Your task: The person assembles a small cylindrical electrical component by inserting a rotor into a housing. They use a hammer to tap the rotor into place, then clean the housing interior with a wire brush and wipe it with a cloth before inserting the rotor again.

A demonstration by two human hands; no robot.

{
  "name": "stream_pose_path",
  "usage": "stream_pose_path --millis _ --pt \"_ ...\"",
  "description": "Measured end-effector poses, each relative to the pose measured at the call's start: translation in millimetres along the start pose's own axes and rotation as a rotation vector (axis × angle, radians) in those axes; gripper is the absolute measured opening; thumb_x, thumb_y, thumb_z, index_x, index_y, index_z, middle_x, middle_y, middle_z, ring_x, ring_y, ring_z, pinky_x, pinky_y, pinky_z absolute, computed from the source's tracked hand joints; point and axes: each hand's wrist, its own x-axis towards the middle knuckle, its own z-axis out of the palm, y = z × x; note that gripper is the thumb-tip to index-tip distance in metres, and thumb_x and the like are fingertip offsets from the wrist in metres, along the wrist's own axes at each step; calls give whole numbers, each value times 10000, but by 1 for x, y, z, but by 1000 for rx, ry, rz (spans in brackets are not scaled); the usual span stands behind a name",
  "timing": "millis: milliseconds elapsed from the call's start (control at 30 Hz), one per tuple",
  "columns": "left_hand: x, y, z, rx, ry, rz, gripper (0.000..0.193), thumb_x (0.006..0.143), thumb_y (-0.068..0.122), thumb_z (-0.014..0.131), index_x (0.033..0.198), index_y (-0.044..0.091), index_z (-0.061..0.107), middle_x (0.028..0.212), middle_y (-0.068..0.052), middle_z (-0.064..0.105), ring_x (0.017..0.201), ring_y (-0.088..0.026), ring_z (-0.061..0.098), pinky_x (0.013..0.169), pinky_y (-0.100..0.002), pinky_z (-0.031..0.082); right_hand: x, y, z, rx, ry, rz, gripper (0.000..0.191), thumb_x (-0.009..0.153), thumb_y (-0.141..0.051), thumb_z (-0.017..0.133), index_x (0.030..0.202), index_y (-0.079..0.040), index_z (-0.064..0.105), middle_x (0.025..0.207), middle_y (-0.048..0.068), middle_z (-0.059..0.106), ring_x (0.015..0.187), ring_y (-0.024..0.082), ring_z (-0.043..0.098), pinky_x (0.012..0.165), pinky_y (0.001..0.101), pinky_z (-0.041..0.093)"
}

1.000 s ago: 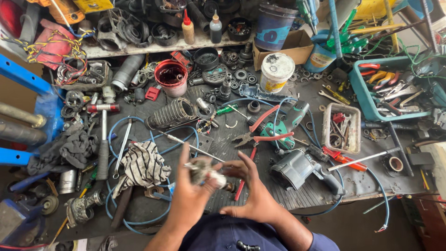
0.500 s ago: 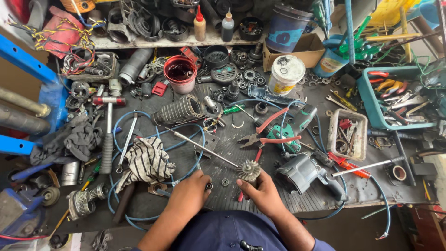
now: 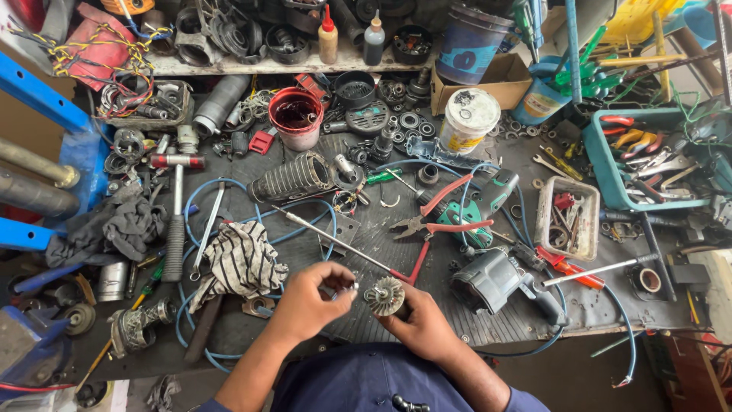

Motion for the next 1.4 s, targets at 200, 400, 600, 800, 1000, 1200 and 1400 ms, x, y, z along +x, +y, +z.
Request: stream_pose_path --millis 200,400,600,800,1000,1200,1400 --pt "-6 38 0 -99 -25 58 216 796 79 792 996 25 733 926 -33 730 802 -83 696 659 -240 574 1 -17 -1 -107 11 -150 308 806 -138 782 1078 -37 678 872 102 728 766 234 716 693 345 556" --pt "-10 74 -8 251 -141 197 248 782 120 805 1007 47 732 949 -47 739 805 -157 759 701 -288 603 0 -20 -1 -212 8 -159 291 781 -145 802 1019 -30 680 845 126 709 764 286 720 665 370 549" --pt "-9 82 -12 340 -191 318 243 787 132 813 1000 40 739 971 -81 748 872 -240 747 766 -340 594 0 -22 2 -131 -6 -187 295 801 -147 779 1053 -30 680 866 127 718 759 287 728 662 364 556" --pt "-6 83 -12 349 -195 190 254 785 187 820 982 48 741 916 -73 744 821 -221 761 736 -342 597 3 -26 1 -123 -18 -165 278 804 -150 776 1036 -30 680 850 125 713 730 288 720 648 366 553" --pt "-9 75 -8 566 -122 207 328 813 354 810 806 41 711 797 -89 705 713 -302 701 623 -415 543 5 -24 3 -184 -40 -169 273 797 -173 787 1009 -44 673 807 127 686 710 319 691 617 395 525" --pt "-13 64 0 866 -81 310 427 911 442 715 683 84 668 701 -90 667 641 -315 679 580 -441 539 6 -22 6 -240 -77 -227 262 788 -168 779 981 -40 656 800 136 650 716 344 664 612 415 510" --pt "-17 78 -9 922 -157 317 342 836 400 760 995 105 687 940 -101 694 817 -309 699 694 -434 551 6 -19 5 -245 -88 -230 304 752 -147 770 1015 -42 659 807 130 664 713 339 671 613 413 510"
